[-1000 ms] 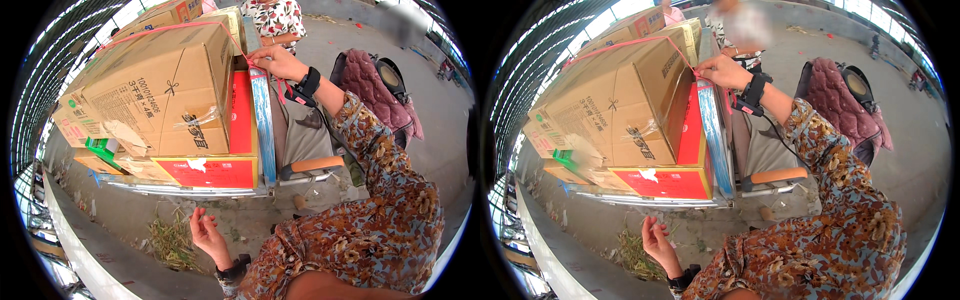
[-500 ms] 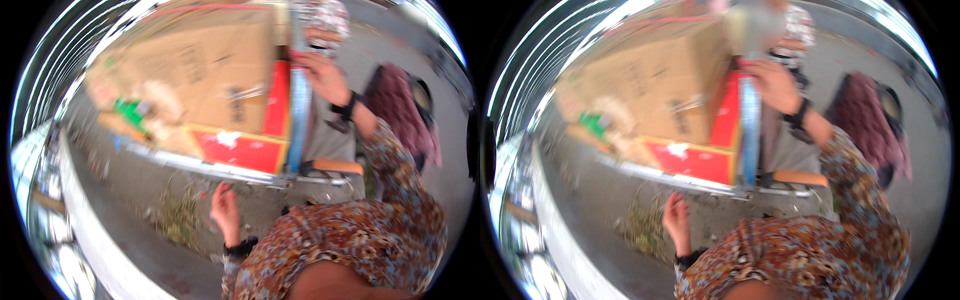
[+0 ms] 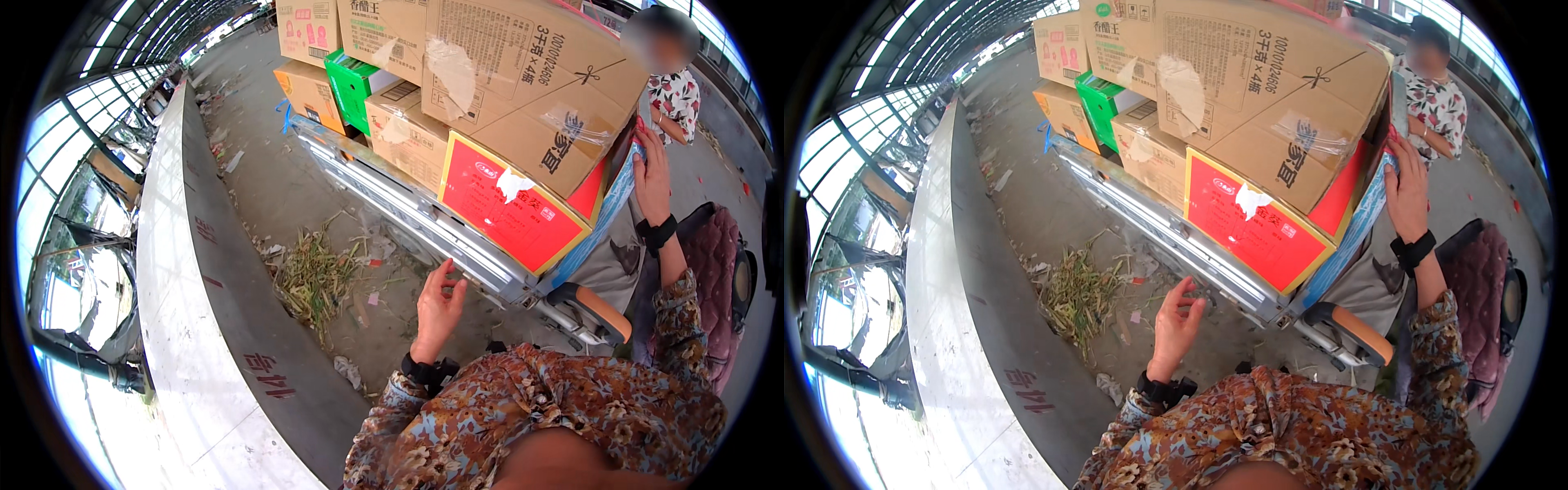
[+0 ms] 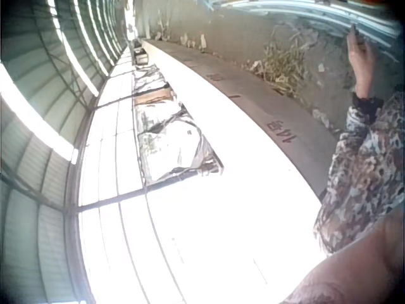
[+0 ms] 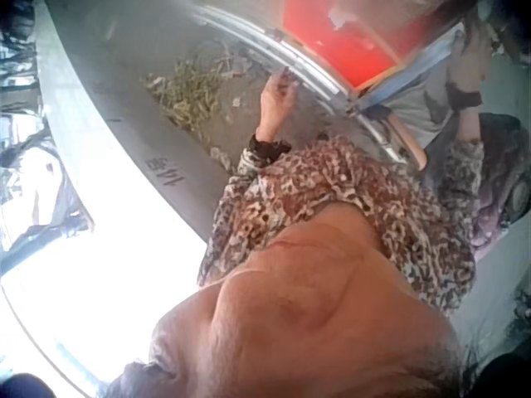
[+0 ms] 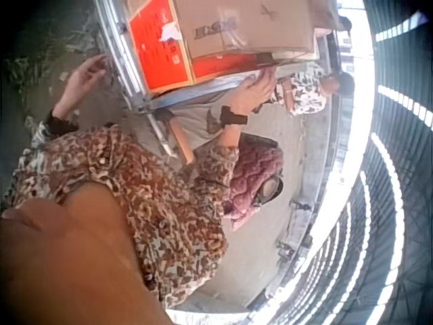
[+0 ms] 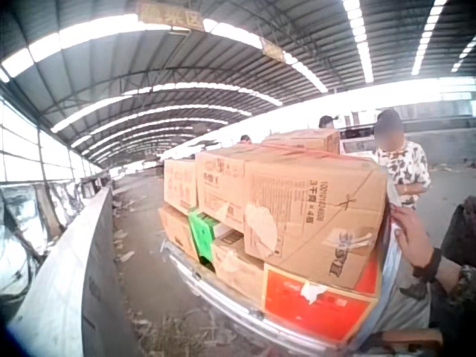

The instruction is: The person secures a stack of cardboard boxes on the back of a three-wheeled cargo vehicle using red and blue plastic straps. They loop the straps over the boxes and tie them to the vehicle's frame to prevent movement during transport.

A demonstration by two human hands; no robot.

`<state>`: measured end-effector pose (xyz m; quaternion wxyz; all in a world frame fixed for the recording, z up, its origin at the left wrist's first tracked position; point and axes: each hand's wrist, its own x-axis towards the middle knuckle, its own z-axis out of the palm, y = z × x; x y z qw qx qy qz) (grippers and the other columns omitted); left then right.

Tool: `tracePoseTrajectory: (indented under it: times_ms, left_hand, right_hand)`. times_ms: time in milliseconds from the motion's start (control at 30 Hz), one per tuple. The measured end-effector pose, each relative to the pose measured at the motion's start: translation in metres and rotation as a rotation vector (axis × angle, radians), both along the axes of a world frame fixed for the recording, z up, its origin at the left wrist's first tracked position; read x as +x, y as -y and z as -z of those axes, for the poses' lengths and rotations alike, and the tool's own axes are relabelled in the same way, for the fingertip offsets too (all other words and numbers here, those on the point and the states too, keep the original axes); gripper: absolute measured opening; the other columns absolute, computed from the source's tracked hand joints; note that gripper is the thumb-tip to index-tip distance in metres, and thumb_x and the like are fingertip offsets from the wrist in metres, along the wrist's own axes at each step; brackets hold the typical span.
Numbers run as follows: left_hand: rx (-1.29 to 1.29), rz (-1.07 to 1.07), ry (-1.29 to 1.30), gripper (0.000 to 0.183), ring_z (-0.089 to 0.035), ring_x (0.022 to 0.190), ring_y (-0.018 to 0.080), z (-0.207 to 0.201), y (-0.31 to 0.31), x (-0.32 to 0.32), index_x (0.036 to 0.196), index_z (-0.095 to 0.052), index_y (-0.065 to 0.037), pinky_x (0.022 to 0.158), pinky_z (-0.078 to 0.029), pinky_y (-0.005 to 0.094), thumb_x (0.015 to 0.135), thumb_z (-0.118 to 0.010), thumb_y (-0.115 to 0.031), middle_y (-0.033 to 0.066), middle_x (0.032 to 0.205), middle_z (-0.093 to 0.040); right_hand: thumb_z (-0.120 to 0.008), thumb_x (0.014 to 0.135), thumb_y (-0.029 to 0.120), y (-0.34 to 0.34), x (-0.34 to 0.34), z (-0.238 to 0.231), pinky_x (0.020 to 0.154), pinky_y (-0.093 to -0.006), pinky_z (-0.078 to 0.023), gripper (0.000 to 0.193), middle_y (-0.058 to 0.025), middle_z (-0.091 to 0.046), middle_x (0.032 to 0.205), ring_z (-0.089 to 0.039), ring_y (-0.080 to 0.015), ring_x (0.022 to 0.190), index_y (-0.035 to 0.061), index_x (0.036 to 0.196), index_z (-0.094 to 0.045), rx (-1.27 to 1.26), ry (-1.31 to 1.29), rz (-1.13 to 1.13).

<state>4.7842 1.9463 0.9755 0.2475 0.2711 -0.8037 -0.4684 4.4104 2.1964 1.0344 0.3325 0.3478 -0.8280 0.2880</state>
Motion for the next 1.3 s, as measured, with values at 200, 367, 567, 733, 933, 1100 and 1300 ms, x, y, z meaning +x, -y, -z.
tracePoseTrajectory:
  times_ms: [200, 367, 567, 733, 933, 1100, 1300]
  left_hand:
    - [0.021, 0.061, 0.15, 0.051, -0.066, 0.087, 0.0175, 0.018, 0.003, 0.016, 0.135, -0.049, -0.002, 0.067, -0.055, 0.0283, 0.089, -0.067, -0.013, 0.0145, 0.117, -0.062]
    - [0.012, 0.079, 0.128, 0.049, -0.066, 0.082, 0.021, 0.025, -0.005, 0.022, 0.132, -0.05, -0.001, 0.063, -0.054, 0.0304, 0.088, -0.067, -0.015, 0.0151, 0.112, -0.061]
    - [0.066, 0.037, 0.184, 0.053, -0.067, 0.089, 0.0208, 0.033, 0.021, 0.034, 0.136, -0.047, -0.002, 0.071, -0.055, 0.0315, 0.089, -0.066, -0.016, 0.0155, 0.114, -0.063]
    - [0.086, 0.015, 0.193, 0.053, -0.067, 0.087, 0.0179, 0.027, 0.022, 0.036, 0.136, -0.047, -0.003, 0.07, -0.053, 0.0295, 0.09, -0.066, -0.019, 0.0135, 0.112, -0.065]
    - [0.045, -0.01, 0.152, 0.053, -0.067, 0.086, 0.0187, 0.012, 0.032, 0.031, 0.136, -0.047, -0.001, 0.07, -0.054, 0.0293, 0.09, -0.066, -0.019, 0.015, 0.113, -0.065]
    - [0.026, 0.034, 0.109, 0.053, -0.066, 0.083, 0.0151, 0.026, 0.045, 0.025, 0.136, -0.047, -0.001, 0.069, -0.052, 0.0263, 0.089, -0.066, -0.018, 0.0137, 0.111, -0.066]
    - [0.027, 0.124, 0.139, 0.055, -0.064, 0.086, 0.0175, 0.027, 0.062, 0.005, 0.136, -0.047, 0.0, 0.072, -0.053, 0.0287, 0.089, -0.067, -0.019, 0.0147, 0.112, -0.063]
  right_hand:
    - [-0.047, 0.096, 0.019, 0.002, -0.011, 0.01, 0.109, -0.0437, -0.029, 0.039, -0.0188, -0.05, 0.134, -0.043, -0.0366, 0.128, 0.0018, 0.131, -0.049, -0.07, -0.063, 0.042]
    - [-0.052, 0.096, 0.021, 0.015, 0.001, -0.067, 0.095, -0.0418, -0.044, 0.04, -0.0165, -0.061, 0.119, -0.058, -0.0357, 0.106, 0.0017, 0.131, -0.051, -0.608, 0.246, -0.215]
    - [-0.062, 0.091, 0.037, 0.11, 0.018, -0.184, 0.087, -0.0333, -0.049, 0.047, -0.0158, -0.065, 0.118, -0.065, -0.0242, 0.104, 0.0014, 0.122, -0.061, -0.13, -0.02, -0.308]
    - [-0.063, 0.088, 0.04, 0.099, 0.026, -0.187, 0.082, -0.0378, -0.051, 0.042, -0.0175, -0.068, 0.105, -0.066, -0.0333, 0.092, 0.0041, 0.109, -0.069, -0.137, -0.05, -0.221]
    - [-0.064, 0.087, 0.04, 0.104, 0.026, -0.192, 0.083, -0.0361, -0.052, 0.041, -0.0144, -0.069, 0.106, -0.067, -0.0317, 0.094, 0.0062, 0.109, -0.07, -0.14, -0.05, -0.225]
    - [-0.062, 0.088, 0.036, 0.122, 0.007, -0.174, 0.081, -0.0392, -0.051, 0.036, -0.0142, -0.07, 0.098, -0.065, -0.0311, 0.091, 0.0041, 0.103, -0.07, -0.271, -0.103, -0.246]
    - [-0.064, 0.083, 0.019, 0.094, 0.031, -0.15, 0.104, -0.0424, -0.04, 0.054, -0.0153, -0.049, 0.137, -0.046, -0.0344, 0.127, 0.0083, 0.134, -0.051, -0.31, -0.1, -0.322]
